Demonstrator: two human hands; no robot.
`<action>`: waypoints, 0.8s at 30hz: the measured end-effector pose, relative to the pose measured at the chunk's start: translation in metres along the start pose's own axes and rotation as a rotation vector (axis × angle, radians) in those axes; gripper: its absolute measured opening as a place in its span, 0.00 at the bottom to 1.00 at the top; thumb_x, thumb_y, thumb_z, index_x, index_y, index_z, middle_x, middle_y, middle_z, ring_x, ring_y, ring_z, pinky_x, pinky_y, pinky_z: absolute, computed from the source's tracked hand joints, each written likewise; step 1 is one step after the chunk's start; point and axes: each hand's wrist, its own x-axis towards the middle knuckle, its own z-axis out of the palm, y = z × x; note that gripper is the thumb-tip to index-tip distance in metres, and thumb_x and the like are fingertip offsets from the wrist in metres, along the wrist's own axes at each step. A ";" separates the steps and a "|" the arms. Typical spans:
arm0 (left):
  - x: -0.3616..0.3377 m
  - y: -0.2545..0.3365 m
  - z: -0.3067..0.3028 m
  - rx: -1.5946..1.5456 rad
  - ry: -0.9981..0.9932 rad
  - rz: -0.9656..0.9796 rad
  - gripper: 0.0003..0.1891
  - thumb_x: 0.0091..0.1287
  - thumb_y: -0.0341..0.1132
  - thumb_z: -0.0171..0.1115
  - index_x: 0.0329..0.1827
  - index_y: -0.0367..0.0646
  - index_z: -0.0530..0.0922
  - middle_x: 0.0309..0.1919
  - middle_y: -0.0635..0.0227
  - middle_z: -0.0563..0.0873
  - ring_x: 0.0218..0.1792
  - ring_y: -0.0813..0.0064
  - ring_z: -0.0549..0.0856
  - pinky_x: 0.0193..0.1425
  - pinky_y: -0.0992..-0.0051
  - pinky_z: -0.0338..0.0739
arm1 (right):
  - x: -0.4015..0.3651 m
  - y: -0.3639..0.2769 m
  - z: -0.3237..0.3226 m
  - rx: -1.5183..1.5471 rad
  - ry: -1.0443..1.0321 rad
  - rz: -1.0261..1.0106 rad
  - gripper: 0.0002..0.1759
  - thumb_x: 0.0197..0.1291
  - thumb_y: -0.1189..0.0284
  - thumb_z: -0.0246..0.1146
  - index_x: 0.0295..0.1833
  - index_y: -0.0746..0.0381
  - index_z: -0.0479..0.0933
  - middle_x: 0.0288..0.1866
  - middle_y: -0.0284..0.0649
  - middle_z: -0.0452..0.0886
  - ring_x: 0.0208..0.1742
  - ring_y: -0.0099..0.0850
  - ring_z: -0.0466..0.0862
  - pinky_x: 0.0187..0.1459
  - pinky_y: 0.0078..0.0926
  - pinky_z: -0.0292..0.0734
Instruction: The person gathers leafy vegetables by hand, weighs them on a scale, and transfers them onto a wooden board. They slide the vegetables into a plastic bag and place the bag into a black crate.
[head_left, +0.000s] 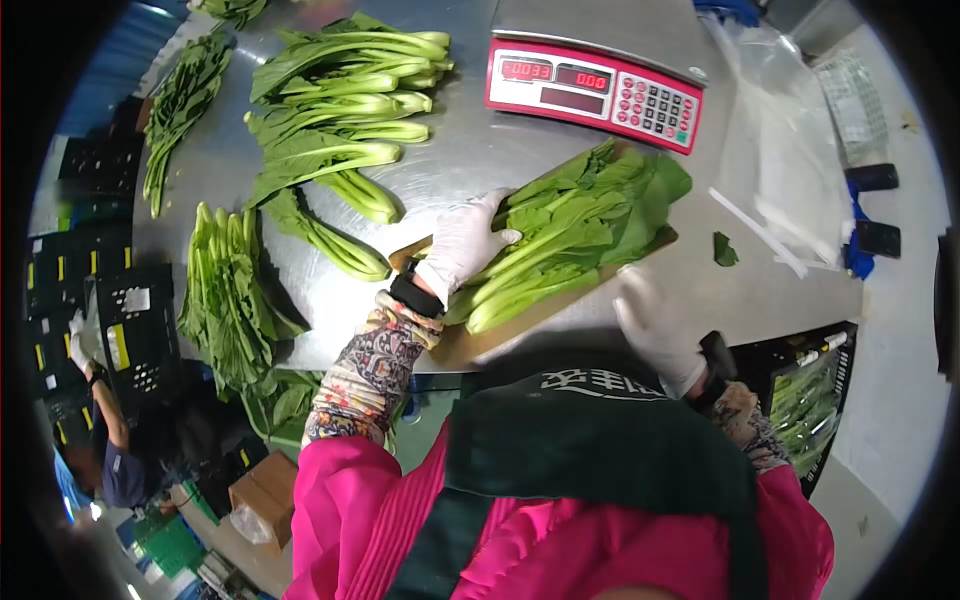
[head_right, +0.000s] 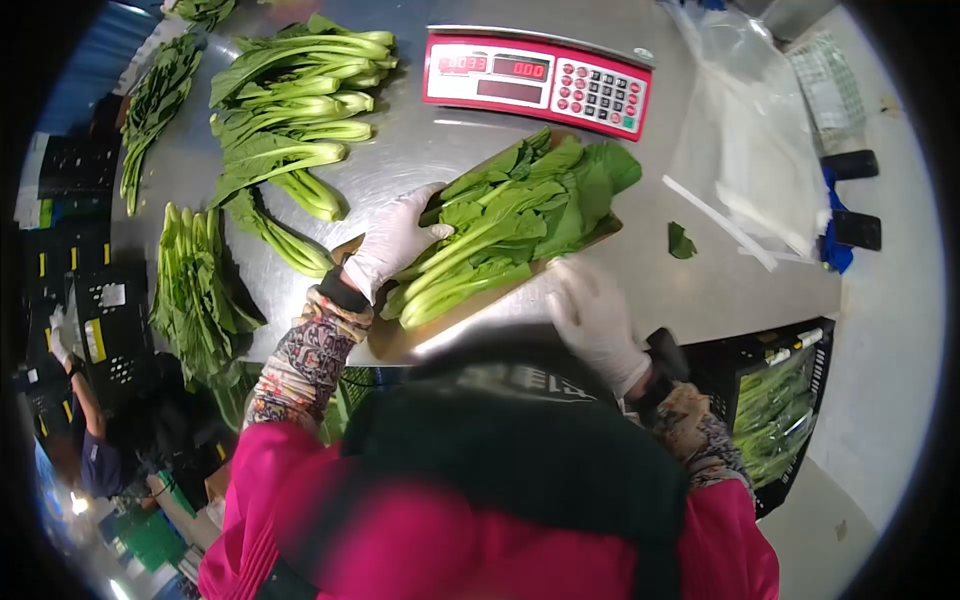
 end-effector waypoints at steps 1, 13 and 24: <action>0.000 0.000 0.002 0.042 0.041 0.033 0.30 0.56 0.40 0.70 0.63 0.44 0.72 0.45 0.48 0.84 0.48 0.51 0.83 0.52 0.61 0.77 | 0.004 0.007 -0.016 -0.185 0.103 -0.152 0.25 0.56 0.73 0.63 0.61 0.62 0.71 0.62 0.51 0.71 0.62 0.49 0.72 0.59 0.42 0.70; -0.006 -0.013 0.036 0.316 0.322 0.449 0.27 0.56 0.35 0.67 0.61 0.44 0.74 0.42 0.59 0.83 0.44 0.60 0.81 0.53 0.64 0.73 | 0.018 0.007 -0.081 -0.519 -0.424 -0.275 0.41 0.42 0.66 0.70 0.67 0.58 0.68 0.76 0.58 0.48 0.77 0.54 0.49 0.72 0.57 0.48; -0.038 0.022 0.040 0.352 0.124 0.874 0.27 0.56 0.32 0.65 0.62 0.45 0.73 0.53 0.60 0.82 0.57 0.61 0.80 0.64 0.61 0.70 | -0.007 0.069 -0.053 -0.374 -0.365 -0.389 0.20 0.47 0.64 0.69 0.43 0.68 0.81 0.50 0.48 0.81 0.47 0.46 0.80 0.52 0.39 0.75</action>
